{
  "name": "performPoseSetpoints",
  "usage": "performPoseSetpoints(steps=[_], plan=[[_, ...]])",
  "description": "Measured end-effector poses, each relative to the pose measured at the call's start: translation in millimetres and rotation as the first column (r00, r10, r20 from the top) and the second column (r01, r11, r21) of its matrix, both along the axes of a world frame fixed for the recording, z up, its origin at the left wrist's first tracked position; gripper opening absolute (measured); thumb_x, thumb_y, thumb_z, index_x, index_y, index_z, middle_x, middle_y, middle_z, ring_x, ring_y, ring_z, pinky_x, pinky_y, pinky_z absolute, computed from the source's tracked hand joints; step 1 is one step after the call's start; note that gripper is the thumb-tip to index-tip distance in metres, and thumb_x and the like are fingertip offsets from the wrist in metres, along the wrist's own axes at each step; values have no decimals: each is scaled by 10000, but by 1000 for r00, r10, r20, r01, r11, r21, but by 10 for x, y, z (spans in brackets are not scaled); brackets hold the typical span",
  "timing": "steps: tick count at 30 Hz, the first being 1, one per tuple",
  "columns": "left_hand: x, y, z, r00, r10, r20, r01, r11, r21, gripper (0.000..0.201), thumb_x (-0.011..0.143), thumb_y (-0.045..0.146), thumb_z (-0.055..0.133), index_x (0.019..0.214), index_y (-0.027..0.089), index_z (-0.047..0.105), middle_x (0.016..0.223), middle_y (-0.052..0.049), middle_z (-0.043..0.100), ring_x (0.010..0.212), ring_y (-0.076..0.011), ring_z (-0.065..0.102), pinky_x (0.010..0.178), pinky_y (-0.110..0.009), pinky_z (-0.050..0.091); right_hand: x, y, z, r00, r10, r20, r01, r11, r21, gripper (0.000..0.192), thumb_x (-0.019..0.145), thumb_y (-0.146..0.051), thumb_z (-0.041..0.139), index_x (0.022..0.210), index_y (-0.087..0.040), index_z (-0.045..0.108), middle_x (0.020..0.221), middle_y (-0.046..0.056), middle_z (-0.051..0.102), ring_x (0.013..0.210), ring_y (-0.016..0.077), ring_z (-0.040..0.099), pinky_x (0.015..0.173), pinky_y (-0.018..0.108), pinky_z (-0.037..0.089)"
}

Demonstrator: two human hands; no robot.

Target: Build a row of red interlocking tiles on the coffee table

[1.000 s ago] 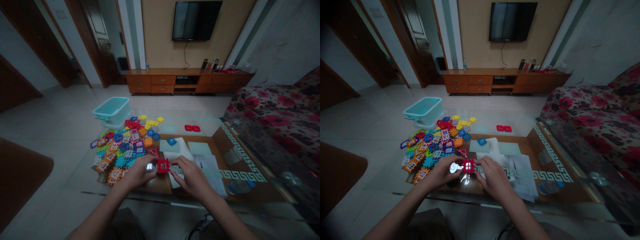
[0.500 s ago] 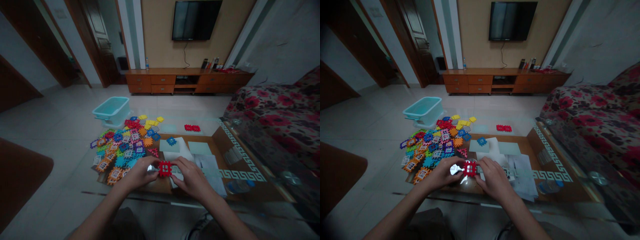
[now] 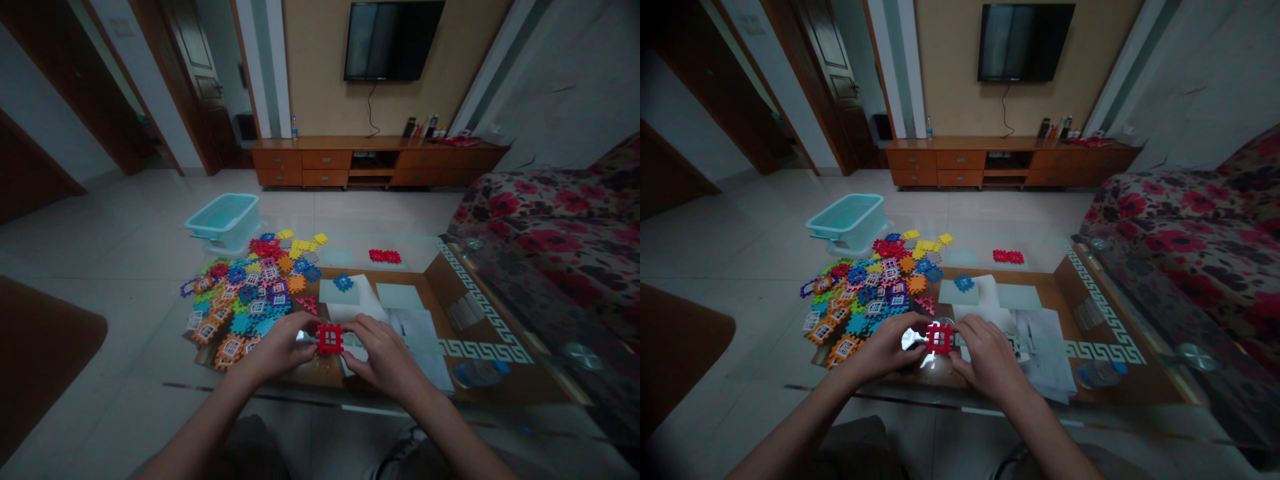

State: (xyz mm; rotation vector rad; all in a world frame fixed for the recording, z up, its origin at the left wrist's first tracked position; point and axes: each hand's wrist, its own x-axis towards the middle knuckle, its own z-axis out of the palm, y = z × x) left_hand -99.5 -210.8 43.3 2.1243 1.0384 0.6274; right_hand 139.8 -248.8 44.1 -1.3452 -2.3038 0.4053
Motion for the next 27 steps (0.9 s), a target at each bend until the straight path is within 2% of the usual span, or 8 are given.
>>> performPoseSetpoints(steps=[17,27], plan=[[-23,16,-50,998,-48,-44,50,997,56,314,804,175,681,1115,194,645,997,-43,716,895,-176,657,788,-291,493,9,2,-40,1000,16,-13,-15,997,80,350,820,-196,676,1162,-202,603,1084,94,648,974,259,620,826,407,519],[-35,6,-45,996,-65,-65,70,994,79,300,810,179,653,1109,209,636,1032,-58,704,927,-190,651,820,-313,503,-8,-2,-38,1000,16,-24,-15,999,47,344,821,-191,663,1158,-212,599,1078,87,646,967,253,619,827,402,515]])
